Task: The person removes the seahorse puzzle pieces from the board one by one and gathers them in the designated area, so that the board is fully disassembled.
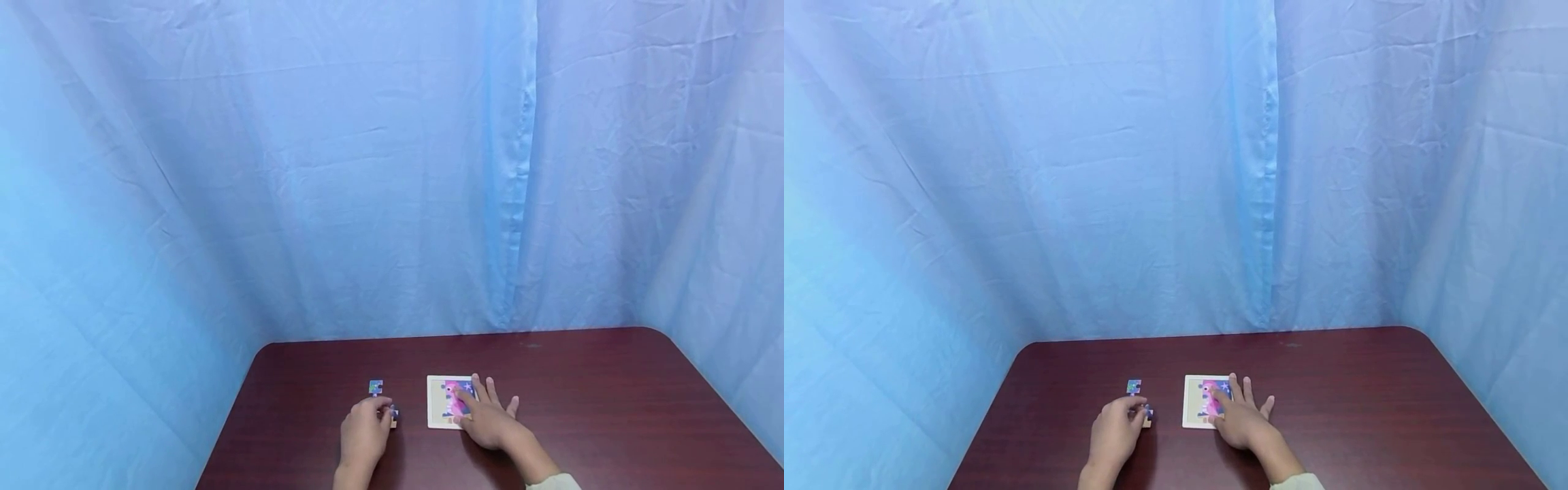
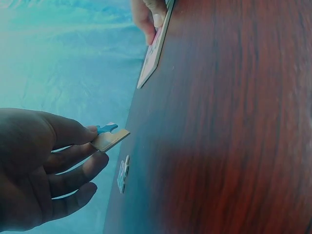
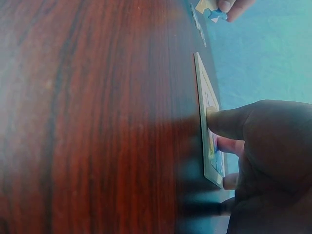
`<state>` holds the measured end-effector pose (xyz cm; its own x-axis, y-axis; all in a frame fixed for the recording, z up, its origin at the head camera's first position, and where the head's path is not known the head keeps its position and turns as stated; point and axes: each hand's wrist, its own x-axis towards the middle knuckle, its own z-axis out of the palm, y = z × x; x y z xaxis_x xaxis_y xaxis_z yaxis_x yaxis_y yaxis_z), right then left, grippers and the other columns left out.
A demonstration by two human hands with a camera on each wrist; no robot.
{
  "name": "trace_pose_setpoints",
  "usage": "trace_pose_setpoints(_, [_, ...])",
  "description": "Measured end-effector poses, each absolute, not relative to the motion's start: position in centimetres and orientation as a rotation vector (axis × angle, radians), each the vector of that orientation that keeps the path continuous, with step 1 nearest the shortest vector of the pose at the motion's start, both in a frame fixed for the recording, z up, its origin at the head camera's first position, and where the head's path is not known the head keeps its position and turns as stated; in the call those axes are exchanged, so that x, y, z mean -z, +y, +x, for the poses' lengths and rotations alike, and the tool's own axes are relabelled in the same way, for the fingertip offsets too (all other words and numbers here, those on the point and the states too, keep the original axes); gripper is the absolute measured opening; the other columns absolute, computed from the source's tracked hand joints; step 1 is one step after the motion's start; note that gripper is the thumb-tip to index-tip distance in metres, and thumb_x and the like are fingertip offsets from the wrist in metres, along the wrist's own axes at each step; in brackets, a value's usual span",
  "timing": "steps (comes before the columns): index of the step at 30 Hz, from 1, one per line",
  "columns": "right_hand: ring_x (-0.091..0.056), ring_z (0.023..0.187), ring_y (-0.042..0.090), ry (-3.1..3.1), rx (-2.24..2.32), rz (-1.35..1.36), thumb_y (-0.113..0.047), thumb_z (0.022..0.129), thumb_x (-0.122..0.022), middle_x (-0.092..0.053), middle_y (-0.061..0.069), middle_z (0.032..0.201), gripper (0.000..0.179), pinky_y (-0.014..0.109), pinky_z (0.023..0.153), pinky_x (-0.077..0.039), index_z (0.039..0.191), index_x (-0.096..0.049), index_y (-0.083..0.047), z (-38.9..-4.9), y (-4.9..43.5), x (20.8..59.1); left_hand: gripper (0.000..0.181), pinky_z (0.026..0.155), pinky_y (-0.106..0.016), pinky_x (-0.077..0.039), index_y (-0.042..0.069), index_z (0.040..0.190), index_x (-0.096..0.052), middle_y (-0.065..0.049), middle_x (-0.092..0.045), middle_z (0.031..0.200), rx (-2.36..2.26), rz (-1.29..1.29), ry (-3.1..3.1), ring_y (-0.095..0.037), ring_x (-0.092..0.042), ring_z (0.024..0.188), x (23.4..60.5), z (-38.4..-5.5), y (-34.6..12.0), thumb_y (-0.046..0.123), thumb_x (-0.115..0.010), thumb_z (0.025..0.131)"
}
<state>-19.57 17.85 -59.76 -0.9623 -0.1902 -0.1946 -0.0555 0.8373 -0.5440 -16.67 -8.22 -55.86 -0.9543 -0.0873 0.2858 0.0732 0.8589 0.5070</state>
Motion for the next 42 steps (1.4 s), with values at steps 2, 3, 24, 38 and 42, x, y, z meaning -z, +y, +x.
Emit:
trace_pose_setpoints(2, [-0.001,0.164,0.051,2.776,0.818,-0.193,-0.043,0.101,-0.065,-0.015,0.024,0.176,0.062,0.089,0.111,0.008,0.155,-0.052,-0.017,-19.6,17.9,59.9,0.013,0.064,-0.036,-0.056,0.02,0.095,-0.085,0.004,-0.081,0.091,0.762,0.012,-2.745,-0.014,-0.076,0.078,55.9,-16.6,-8.4,0.013,-0.086,0.084])
trace_pose_setpoints(3, [-0.001,0.164,0.051,2.776,0.819,-0.194,-0.043,0.101,-0.065,-0.015,0.024,0.176,0.062,0.089,0.111,0.008,0.155,-0.052,-0.017,-19.5,17.9,59.9,0.012,0.064,-0.037,-0.057,0.02,0.095,-0.085,0.004,-0.081,0.093,0.76,0.011,-2.75,-0.016,-0.077,0.08,55.9,-16.6,-8.5,0.014,-0.086,0.084])
trace_pose_setpoints(24, [0.001,0.164,0.051,2.712,0.818,-0.164,-0.041,0.102,-0.064,-0.01,0.023,0.177,0.062,0.088,0.111,0.015,0.157,-0.049,-0.016,-19.1,17.6,57.7,0.016,0.067,-0.045,-0.057,0.018,0.1,-0.086,0.004,-0.076,0.088,0.77,0.086,-2.771,-0.023,-0.076,0.079,56.4,-17.3,-10.1,0.012,-0.085,0.085])
trace_pose_setpoints(38, [-0.001,0.163,0.053,2.731,0.803,-0.185,-0.036,0.102,-0.065,-0.013,0.025,0.176,0.059,0.089,0.111,0.012,0.155,-0.051,-0.014,-18.9,17.2,57.4,0.025,0.063,-0.044,-0.053,0.012,0.107,-0.08,0.009,-0.07,0.073,0.813,0.293,-2.8,-0.014,-0.067,0.067,56.9,-17.6,-11.1,0.017,-0.086,0.083])
trace_pose_setpoints(42, [-0.003,0.162,0.053,2.735,0.791,-0.178,-0.034,0.102,-0.065,-0.014,0.026,0.175,0.058,0.09,0.111,0.007,0.155,-0.052,-0.014,-18.8,17.0,56.9,0.02,0.063,-0.043,-0.052,0.013,0.102,-0.08,0.009,-0.071,0.073,0.828,0.318,-2.816,-0.013,-0.066,0.067,56.9,-17.5,-11.2,0.018,-0.086,0.084])
